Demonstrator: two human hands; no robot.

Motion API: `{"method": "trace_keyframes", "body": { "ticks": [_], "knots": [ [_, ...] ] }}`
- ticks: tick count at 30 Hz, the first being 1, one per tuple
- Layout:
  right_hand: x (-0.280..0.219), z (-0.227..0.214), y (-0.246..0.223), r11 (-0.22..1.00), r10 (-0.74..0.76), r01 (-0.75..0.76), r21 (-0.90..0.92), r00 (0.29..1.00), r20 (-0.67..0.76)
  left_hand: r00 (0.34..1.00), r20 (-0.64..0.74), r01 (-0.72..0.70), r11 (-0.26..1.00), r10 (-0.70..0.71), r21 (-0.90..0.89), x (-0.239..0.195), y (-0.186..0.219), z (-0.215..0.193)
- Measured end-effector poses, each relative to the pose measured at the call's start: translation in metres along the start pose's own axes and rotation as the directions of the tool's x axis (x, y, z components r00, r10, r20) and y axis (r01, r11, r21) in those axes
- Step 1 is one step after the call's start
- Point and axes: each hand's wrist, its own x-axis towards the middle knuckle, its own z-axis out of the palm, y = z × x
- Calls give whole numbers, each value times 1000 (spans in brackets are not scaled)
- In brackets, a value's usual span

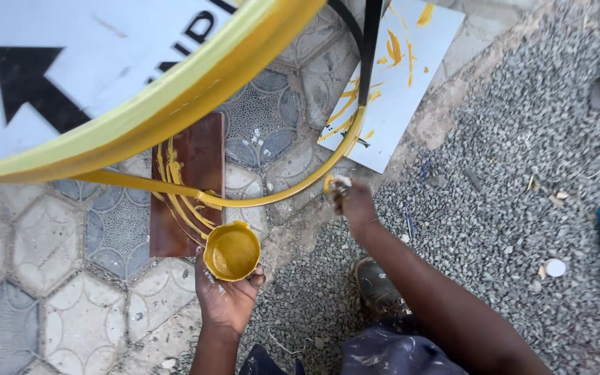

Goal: The person paints the metal legs of a round table yellow using a small cloth or sponge. They repeatedly dip the cloth into a small container of yellow paint and apply it to the curved and straight sections of the table frame.

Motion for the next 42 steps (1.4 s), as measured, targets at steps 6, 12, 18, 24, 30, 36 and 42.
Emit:
{"method": "trace_keyframes", "body": {
  "ticks": [6,12,18,24,30,36,42],
  "knots": [
    [-45,-29,-60,870,-326,433,-236,864,384,999,-41,11,998,-8,63,-25,8,58],
    [-198,28,-144,461,-215,626,-630,767,605,996,24,89,995,-90,42,-14,-6,62],
    [-216,72,-109,-480,-81,713,-511,543,836,989,97,114,993,-114,8,-17,-11,71],
    [-196,78,-73,-778,-62,539,-321,443,894,982,112,165,981,-154,-98,-6,-21,61],
    [-182,80,-60,-827,-25,478,-295,493,870,978,119,186,975,-172,-123,2,-26,56],
    [-195,87,-77,-670,-88,551,-498,607,790,973,107,213,972,-202,-96,8,-35,58],
    [-165,68,-106,511,3,420,-750,872,489,969,55,246,960,-240,-134,21,-46,59]
  ]
}}
